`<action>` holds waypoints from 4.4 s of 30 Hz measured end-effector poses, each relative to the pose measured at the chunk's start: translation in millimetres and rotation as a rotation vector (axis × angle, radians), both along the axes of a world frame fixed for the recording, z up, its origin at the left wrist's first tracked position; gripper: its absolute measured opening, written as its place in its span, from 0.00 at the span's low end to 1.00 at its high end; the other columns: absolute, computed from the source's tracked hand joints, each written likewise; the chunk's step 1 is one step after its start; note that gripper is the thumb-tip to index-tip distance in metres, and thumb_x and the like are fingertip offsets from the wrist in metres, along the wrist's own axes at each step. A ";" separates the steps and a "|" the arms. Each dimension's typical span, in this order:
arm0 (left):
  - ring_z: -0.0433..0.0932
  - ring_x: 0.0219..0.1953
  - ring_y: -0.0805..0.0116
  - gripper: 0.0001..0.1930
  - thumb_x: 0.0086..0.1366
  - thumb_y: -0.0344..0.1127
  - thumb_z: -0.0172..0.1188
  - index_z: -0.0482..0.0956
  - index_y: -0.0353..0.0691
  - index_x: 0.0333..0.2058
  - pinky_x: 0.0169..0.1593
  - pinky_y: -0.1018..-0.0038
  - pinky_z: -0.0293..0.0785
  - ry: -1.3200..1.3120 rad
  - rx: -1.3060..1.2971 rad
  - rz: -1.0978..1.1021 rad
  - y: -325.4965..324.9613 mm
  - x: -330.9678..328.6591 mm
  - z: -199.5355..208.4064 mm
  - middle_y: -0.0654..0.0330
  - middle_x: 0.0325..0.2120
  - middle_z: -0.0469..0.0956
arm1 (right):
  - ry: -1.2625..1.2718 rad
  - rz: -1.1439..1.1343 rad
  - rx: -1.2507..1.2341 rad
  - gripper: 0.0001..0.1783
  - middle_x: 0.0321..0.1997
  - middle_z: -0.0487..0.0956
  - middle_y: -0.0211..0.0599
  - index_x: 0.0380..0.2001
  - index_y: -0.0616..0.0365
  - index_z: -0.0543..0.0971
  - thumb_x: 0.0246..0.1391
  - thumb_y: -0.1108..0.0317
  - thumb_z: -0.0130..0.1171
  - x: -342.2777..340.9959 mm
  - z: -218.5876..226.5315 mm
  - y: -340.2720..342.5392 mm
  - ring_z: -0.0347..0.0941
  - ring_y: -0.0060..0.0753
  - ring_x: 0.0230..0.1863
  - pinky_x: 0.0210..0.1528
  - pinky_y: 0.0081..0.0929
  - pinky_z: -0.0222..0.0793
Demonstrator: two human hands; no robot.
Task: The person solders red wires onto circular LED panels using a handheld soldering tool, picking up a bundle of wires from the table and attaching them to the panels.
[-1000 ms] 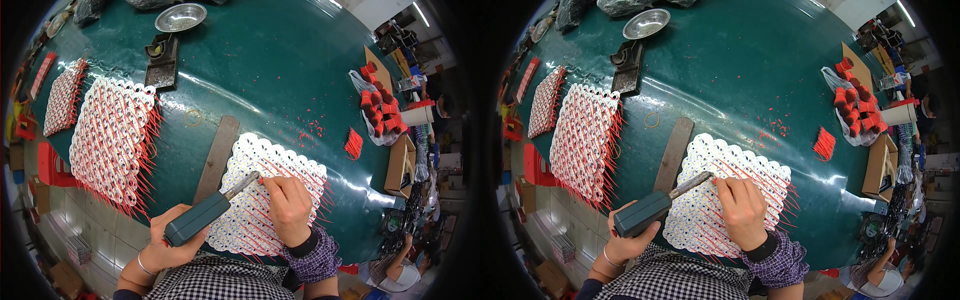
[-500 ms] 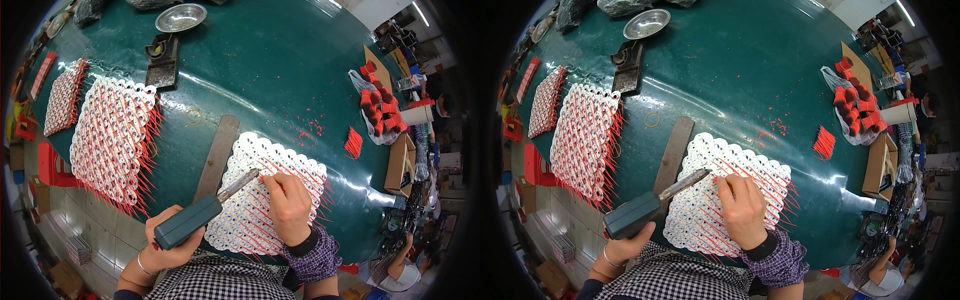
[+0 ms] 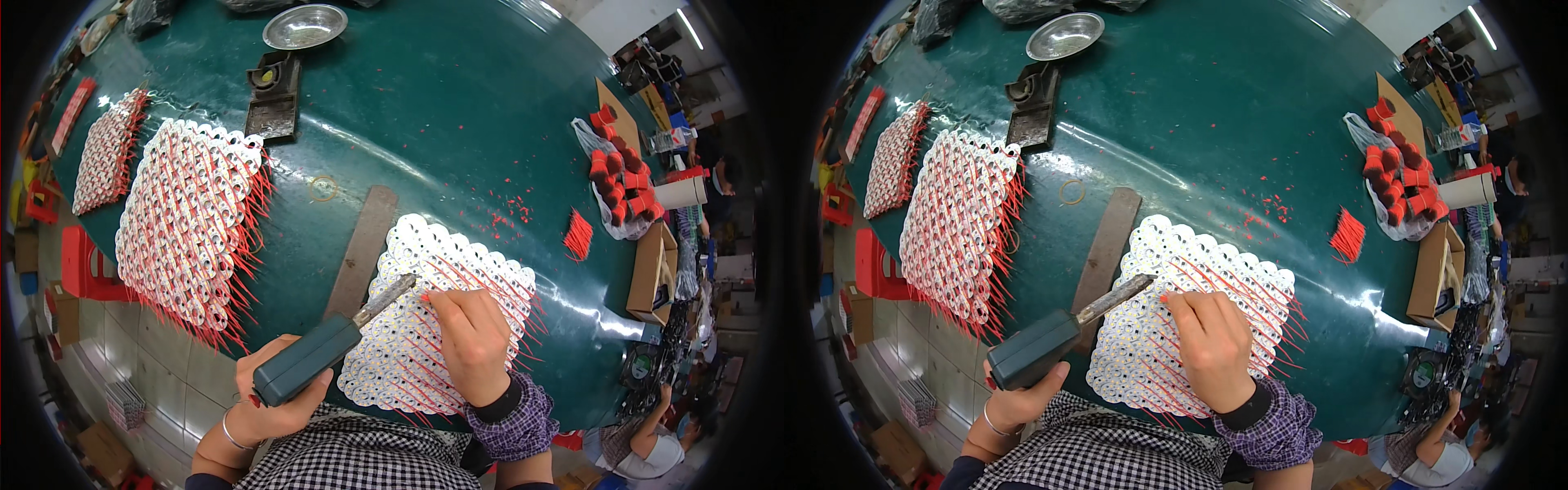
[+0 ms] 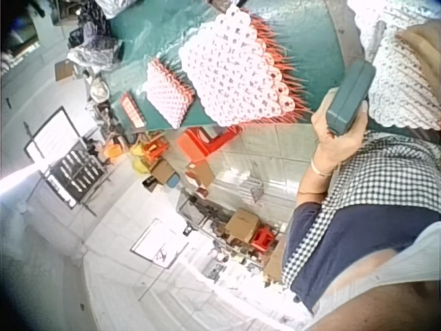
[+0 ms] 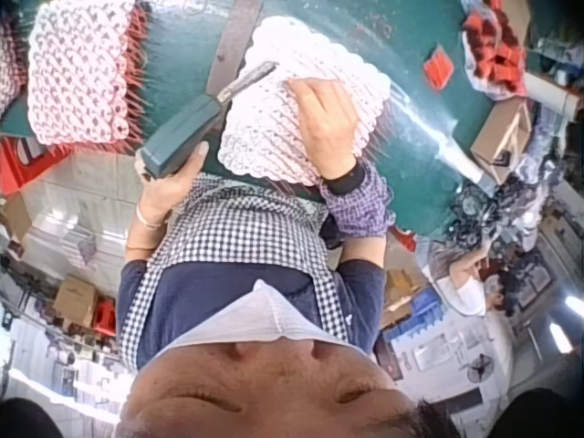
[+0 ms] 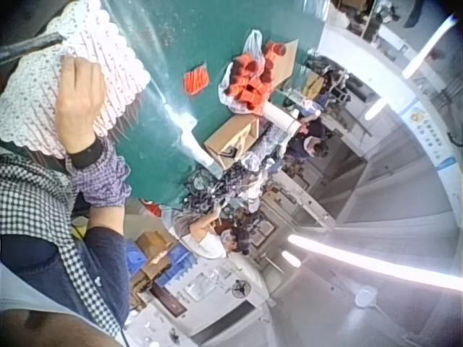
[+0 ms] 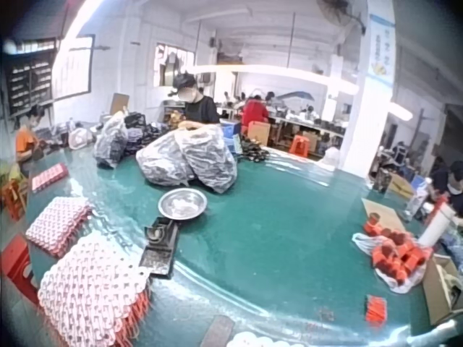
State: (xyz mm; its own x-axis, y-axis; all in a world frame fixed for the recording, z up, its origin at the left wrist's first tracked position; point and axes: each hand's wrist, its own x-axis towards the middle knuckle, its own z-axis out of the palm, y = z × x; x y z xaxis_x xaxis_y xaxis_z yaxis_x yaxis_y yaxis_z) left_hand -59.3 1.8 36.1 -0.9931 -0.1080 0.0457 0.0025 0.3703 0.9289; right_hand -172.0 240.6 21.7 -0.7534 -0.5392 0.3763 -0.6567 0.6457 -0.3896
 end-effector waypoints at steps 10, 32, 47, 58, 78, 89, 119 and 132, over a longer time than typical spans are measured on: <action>0.84 0.33 0.62 0.10 0.54 0.20 0.69 0.82 0.28 0.36 0.39 0.72 0.79 0.005 -0.040 -0.038 1.0 -1.7 -1.8 0.50 0.34 0.83 | -0.022 0.021 -0.018 0.16 0.36 0.79 0.39 0.40 0.65 0.82 0.43 0.79 0.63 -1.9 -12.5 0.4 0.75 0.39 0.35 0.35 0.33 0.71; 0.82 0.28 0.62 0.13 0.51 0.23 0.70 0.84 0.30 0.38 0.32 0.73 0.77 -0.021 0.105 0.102 -2.7 3.9 -4.4 0.53 0.30 0.81 | -0.005 -0.010 0.060 0.15 0.36 0.78 0.37 0.38 0.62 0.82 0.43 0.78 0.62 -2.7 -2.6 -2.1 0.74 0.38 0.36 0.36 0.33 0.69; 0.82 0.31 0.66 0.14 0.54 0.22 0.69 0.83 0.27 0.41 0.36 0.75 0.78 -0.043 0.145 0.049 -3.0 -33.5 10.3 0.51 0.34 0.83 | 0.011 -0.010 0.104 0.15 0.35 0.76 0.38 0.38 0.63 0.81 0.42 0.79 0.62 -38.0 14.9 -0.5 0.73 0.39 0.36 0.35 0.35 0.68; 0.83 0.31 0.68 0.10 0.54 0.22 0.70 0.81 0.29 0.36 0.36 0.76 0.78 -0.022 0.080 -0.012 5.5 -46.0 3.0 0.53 0.33 0.83 | 0.039 -0.045 0.111 0.18 0.35 0.76 0.38 0.41 0.64 0.82 0.42 0.79 0.64 -34.2 -9.6 -0.9 0.73 0.37 0.35 0.33 0.33 0.70; 0.82 0.29 0.64 0.11 0.53 0.21 0.69 0.83 0.29 0.37 0.33 0.74 0.77 0.011 0.052 0.027 3.3 -36.4 -0.8 0.53 0.30 0.81 | 0.036 -0.033 0.076 0.16 0.36 0.76 0.38 0.40 0.65 0.82 0.43 0.79 0.63 -35.4 -11.9 -1.1 0.74 0.38 0.36 0.35 0.33 0.70; 0.80 0.28 0.60 0.13 0.54 0.25 0.70 0.84 0.29 0.39 0.33 0.72 0.77 0.065 -0.025 0.063 -12.9 -25.5 -6.5 0.52 0.32 0.82 | 0.077 -0.011 0.089 0.14 0.33 0.77 0.36 0.36 0.62 0.83 0.42 0.79 0.65 -50.4 35.5 -13.2 0.74 0.37 0.33 0.34 0.33 0.69; 0.84 0.30 0.66 0.11 0.53 0.22 0.70 0.81 0.29 0.36 0.36 0.75 0.77 -0.128 0.141 -0.017 -0.9 -33.9 -3.4 0.52 0.32 0.82 | 0.061 -0.024 0.133 0.17 0.37 0.78 0.38 0.41 0.65 0.82 0.44 0.77 0.64 -25.8 -12.2 -11.0 0.75 0.37 0.37 0.36 0.33 0.72; 0.82 0.28 0.66 0.10 0.52 0.22 0.69 0.81 0.29 0.34 0.34 0.75 0.75 -0.128 0.128 -0.018 -1.0 -35.7 -3.3 0.53 0.30 0.81 | 0.052 -0.031 0.111 0.17 0.37 0.78 0.40 0.42 0.67 0.81 0.44 0.79 0.63 -25.0 -13.2 -12.0 0.75 0.38 0.37 0.35 0.32 0.72</action>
State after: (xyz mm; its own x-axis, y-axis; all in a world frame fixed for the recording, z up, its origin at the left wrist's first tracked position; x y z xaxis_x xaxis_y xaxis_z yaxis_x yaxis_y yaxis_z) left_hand -95.1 0.8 32.8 -0.9917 -0.0868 -0.0944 -0.1134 0.2497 0.9617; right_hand -197.0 228.6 8.5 -0.7512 -0.5567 0.3546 -0.6534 0.7032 -0.2804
